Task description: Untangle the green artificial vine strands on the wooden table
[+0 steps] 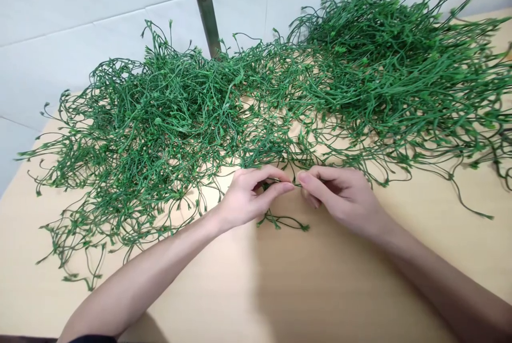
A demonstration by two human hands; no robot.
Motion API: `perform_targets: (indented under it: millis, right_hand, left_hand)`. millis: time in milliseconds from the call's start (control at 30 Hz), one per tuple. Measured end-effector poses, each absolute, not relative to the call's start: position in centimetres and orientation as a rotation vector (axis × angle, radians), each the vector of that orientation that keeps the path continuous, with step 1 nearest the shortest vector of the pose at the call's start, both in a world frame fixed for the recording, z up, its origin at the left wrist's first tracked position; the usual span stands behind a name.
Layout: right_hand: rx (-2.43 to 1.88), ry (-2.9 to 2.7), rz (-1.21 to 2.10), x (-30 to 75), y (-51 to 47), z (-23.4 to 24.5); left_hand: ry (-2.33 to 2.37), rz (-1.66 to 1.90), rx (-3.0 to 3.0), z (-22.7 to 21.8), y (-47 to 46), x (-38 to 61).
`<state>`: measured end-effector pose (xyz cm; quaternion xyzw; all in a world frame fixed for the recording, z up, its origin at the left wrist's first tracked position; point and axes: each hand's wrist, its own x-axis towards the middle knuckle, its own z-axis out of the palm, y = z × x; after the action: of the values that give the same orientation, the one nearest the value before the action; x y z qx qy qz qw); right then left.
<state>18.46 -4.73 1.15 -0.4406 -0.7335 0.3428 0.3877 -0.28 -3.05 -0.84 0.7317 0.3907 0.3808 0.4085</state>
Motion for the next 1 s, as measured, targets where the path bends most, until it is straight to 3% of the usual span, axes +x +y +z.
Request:
perform_targets:
  millis: [333,1000]
  right_hand:
    - [-0.817,-2.141,-0.067,19.2,-4.7,-1.2]
    - [-0.713,-2.280,-0.102,18.9,-4.5,-0.8]
  left_hand:
    - [1.019,0.909,1.929,-0.7,-2.8,-0.4]
    - [1.017,0.876,2.022,-1.3,-2.9,-0.4]
